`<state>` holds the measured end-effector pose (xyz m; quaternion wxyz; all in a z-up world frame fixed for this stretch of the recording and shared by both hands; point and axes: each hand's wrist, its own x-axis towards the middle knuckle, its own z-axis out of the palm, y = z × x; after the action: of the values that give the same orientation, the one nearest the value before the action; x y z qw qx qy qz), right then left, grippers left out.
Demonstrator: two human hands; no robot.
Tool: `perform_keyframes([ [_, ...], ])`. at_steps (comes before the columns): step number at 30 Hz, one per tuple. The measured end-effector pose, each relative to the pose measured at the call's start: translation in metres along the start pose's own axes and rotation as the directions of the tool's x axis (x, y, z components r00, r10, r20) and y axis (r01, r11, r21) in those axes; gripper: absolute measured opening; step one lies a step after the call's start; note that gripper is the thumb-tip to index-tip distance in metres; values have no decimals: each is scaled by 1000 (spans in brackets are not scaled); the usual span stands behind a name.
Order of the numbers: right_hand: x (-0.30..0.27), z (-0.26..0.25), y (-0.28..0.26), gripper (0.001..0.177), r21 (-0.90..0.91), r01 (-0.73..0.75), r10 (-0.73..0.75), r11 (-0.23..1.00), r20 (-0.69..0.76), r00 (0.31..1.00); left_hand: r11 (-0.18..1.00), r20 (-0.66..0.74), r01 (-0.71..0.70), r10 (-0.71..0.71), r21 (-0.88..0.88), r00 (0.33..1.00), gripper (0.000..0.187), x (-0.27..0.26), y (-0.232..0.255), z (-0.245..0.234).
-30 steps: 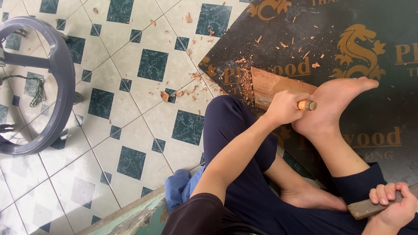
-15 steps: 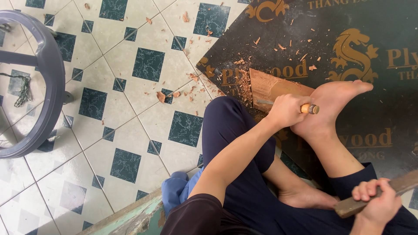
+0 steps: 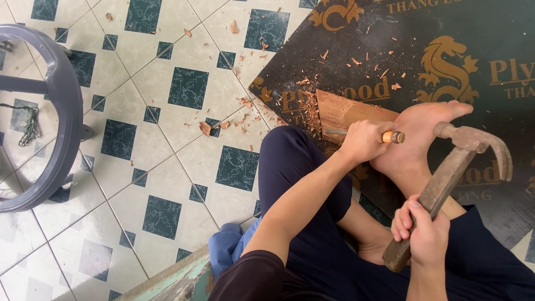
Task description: The person is using a hammer and a chisel to carve a piece of wood while sitting on the floor and holding the wood with their foot.
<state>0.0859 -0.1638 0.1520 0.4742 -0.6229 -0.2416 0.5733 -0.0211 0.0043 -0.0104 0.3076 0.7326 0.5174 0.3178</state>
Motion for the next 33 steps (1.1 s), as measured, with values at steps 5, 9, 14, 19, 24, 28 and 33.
perform_keyframes([
  [5,1,-1,1,14,6,-28,28,1000,-19,999,1000,-2,-10,10,-16,1000,9,1,-2,1],
  [9,-7,4,-9,10,48,-60,60,997,-16,998,1000,8,1,-1,-16,1000,26,0,-5,4],
  [14,-9,8,0,14,145,-145,132,979,96,987,1000,-3,-8,8,12,1000,14,0,-6,10],
  [19,-16,-3,-7,6,151,-154,147,976,58,987,1000,22,0,0,17,1000,20,1,-7,11],
  [24,-28,-12,-23,21,293,147,-166,945,43,985,999,-75,-9,5,-52,997,17,1,-7,5],
  [28,-12,5,2,30,332,-13,-40,943,154,987,998,-117,-31,25,-52,993,16,-3,-6,2],
  [33,-18,24,-12,24,156,-78,65,985,87,994,989,-174,-94,73,-116,982,17,0,4,-9],
])
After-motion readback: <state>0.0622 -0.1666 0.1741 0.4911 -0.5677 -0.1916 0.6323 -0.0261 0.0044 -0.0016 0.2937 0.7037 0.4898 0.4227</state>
